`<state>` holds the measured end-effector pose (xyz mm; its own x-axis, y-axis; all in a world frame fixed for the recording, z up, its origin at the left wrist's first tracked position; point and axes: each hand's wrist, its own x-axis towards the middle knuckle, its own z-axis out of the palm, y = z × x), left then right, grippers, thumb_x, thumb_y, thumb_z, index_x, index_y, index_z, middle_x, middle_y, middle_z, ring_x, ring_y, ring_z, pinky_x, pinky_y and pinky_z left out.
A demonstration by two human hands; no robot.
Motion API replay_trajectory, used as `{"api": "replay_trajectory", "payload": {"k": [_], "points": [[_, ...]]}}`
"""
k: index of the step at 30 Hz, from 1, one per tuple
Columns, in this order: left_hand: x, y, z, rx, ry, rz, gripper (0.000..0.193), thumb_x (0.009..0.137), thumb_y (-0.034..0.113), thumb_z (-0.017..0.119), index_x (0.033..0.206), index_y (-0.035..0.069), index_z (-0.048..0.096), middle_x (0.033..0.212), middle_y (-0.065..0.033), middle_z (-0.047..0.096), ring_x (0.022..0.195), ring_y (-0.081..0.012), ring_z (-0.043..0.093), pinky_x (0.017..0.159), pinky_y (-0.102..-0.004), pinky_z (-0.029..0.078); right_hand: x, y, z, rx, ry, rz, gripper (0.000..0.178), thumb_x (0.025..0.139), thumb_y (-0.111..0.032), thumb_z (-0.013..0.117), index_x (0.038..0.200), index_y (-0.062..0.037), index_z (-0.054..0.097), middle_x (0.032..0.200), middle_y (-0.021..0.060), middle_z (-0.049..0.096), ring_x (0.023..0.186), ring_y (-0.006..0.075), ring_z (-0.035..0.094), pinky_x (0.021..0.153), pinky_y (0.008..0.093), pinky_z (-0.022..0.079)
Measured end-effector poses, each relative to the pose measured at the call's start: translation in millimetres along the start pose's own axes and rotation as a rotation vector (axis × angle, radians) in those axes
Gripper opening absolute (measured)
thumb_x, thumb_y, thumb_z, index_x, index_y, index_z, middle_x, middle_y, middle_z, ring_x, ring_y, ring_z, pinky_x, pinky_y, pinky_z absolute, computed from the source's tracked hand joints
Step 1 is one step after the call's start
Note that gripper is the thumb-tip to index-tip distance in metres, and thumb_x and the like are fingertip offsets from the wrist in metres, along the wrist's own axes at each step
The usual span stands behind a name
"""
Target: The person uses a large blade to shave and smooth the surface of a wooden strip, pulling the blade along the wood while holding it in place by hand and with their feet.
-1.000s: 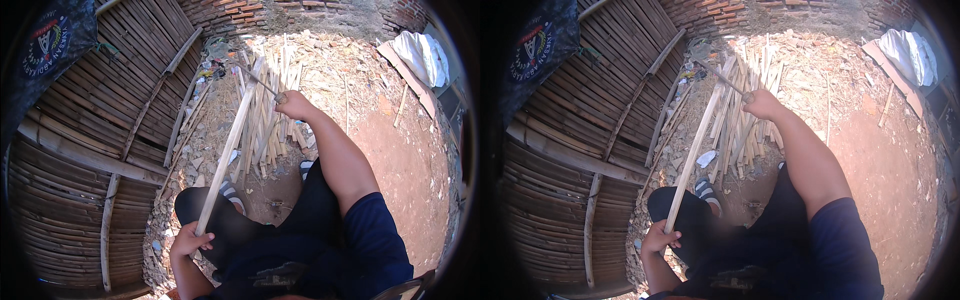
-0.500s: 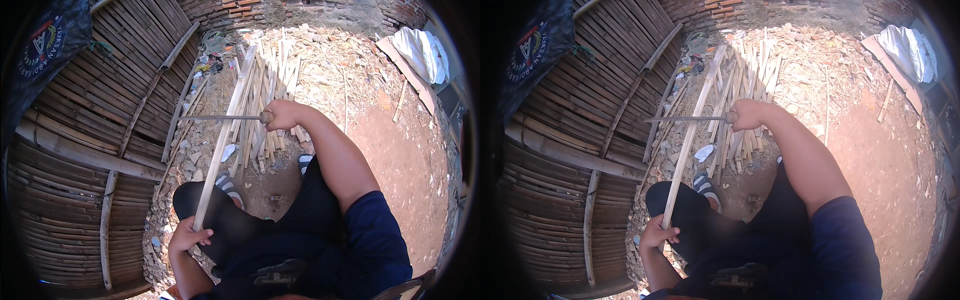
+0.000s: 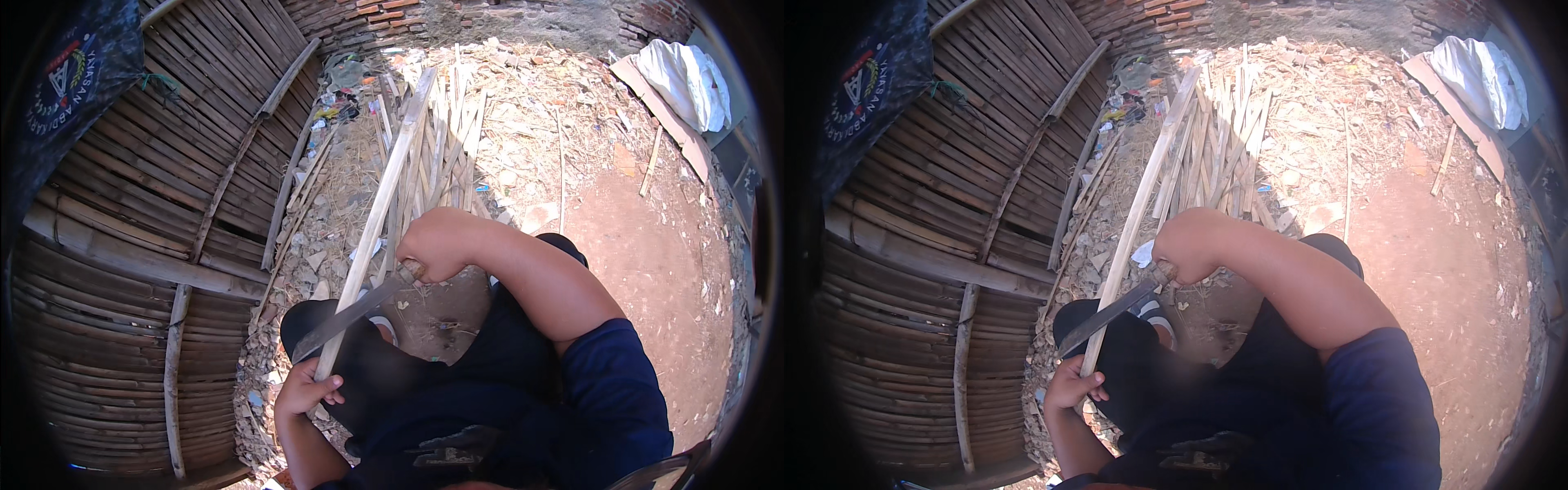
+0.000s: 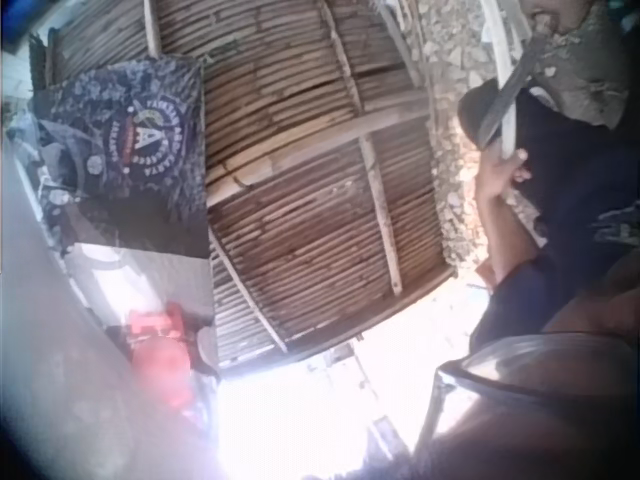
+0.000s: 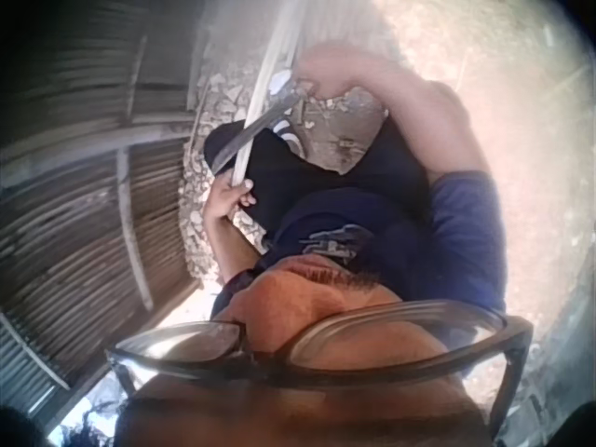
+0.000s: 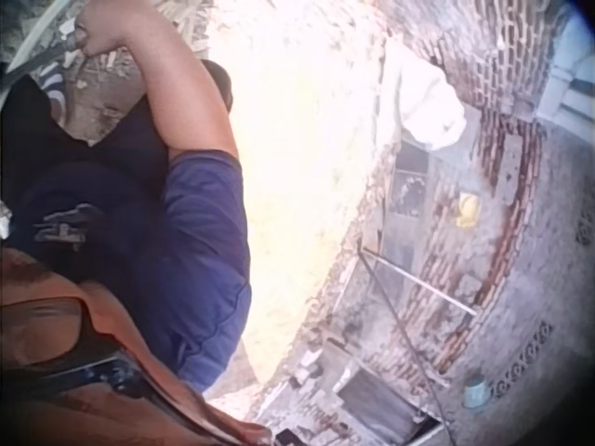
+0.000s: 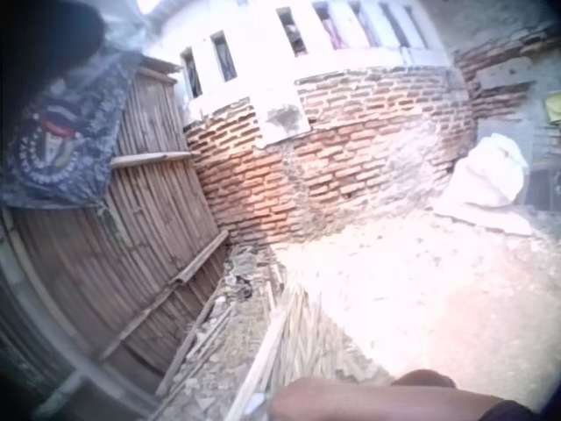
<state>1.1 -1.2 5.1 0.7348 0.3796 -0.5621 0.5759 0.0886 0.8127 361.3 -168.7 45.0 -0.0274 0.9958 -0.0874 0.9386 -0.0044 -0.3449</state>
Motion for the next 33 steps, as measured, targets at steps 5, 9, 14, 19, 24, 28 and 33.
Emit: {"api": "replay_trajectory", "payload": {"k": [5, 9, 14, 19, 24, 28, 33], "points": [[1, 3, 2, -0.005, 0.039, -0.023, 0.028, 0.084, 0.012, 0.08, 0.101, -0.001, 0.062, 0.072, -0.0054, 0.066, 0.06, -0.0166, 0.069, 0.052, -0.0252, 0.053, -2, 100, -12, 0.293, 0.272, 0.491, 0.042, 0.078, -0.033, 0.075, 0.106, -0.0025, 0.072, 0.095, 0.021, 0.071, 0.094, 0.0365, 0.068, 0.084, 0.0447, 0.053], [1, 9, 1, 0.042, 0.034, -0.03, 0.028, 0.085, 0.012, 0.08, 0.101, -0.001, 0.062, 0.072, -0.0054, 0.065, 0.06, -0.0169, 0.069, 0.052, -0.0254, 0.053, -10, 133, -1, 0.3, 0.56, 0.672, 0.042, 0.078, -0.031, 0.073, 0.105, 0.0004, 0.07, 0.094, 0.0227, 0.07, 0.092, 0.0374, 0.068, 0.083, 0.0449, 0.053], [3, 0, 0, -0.031, 0.018, -0.005, 0.027, 0.086, 0.013, 0.078, 0.102, -0.001, 0.061, 0.072, -0.0055, 0.065, 0.06, -0.0175, 0.07, 0.052, -0.0253, 0.053, -6, 63, -7, 0.139, 0.277, 0.357, 0.036, 0.077, -0.031, 0.075, 0.101, -0.0045, 0.071, 0.092, 0.0209, 0.07, 0.089, 0.0393, 0.068, 0.08, 0.0477, 0.053], [-1, -1, -1, -0.032, 0.019, -0.036, 0.026, 0.087, 0.013, 0.077, 0.103, -0.001, 0.061, 0.072, -0.0054, 0.065, 0.06, -0.0179, 0.07, 0.052, -0.025, 0.053, 0, 2, -1, 0.05, 0.006, 0.019, 0.035, 0.075, -0.034, 0.076, 0.098, -0.0069, 0.072, 0.089, 0.0196, 0.07, 0.088, 0.0404, 0.067, 0.077, 0.0494, 0.052], [3, -2, -3, -0.034, 0.017, -0.014, 0.029, 0.087, 0.014, 0.077, 0.106, -0.001, 0.062, 0.073, -0.0049, 0.066, 0.062, -0.0175, 0.071, 0.053, -0.0249, 0.054, 5, 98, -7, 0.371, 0.169, 0.431, 0.038, 0.076, -0.032, 0.077, 0.103, -0.005, 0.073, 0.088, 0.0178, 0.072, 0.087, 0.0338, 0.069, 0.08, 0.0433, 0.053], [0, 7, 2, 0.065, 0.035, -0.065, 0.031, 0.087, 0.015, 0.078, 0.107, -0.001, 0.061, 0.074, -0.0048, 0.066, 0.063, -0.0174, 0.071, 0.053, -0.0249, 0.054, -17, 126, -14, 0.416, 0.429, 0.686, 0.043, 0.076, -0.033, 0.078, 0.104, -0.0005, 0.072, 0.091, 0.0198, 0.071, 0.089, 0.0334, 0.069, 0.083, 0.0427, 0.052], [1, 2, 0, 0.005, 0.028, -0.039, 0.032, 0.087, 0.016, 0.078, 0.108, -0.001, 0.061, 0.076, -0.0049, 0.066, 0.064, -0.0173, 0.071, 0.053, -0.0247, 0.054, -9, 64, -13, 0.102, 0.218, 0.418, 0.045, 0.079, -0.034, 0.075, 0.11, -0.0029, 0.07, 0.099, 0.0213, 0.071, 0.097, 0.0379, 0.067, 0.086, 0.0469, 0.054]]}}
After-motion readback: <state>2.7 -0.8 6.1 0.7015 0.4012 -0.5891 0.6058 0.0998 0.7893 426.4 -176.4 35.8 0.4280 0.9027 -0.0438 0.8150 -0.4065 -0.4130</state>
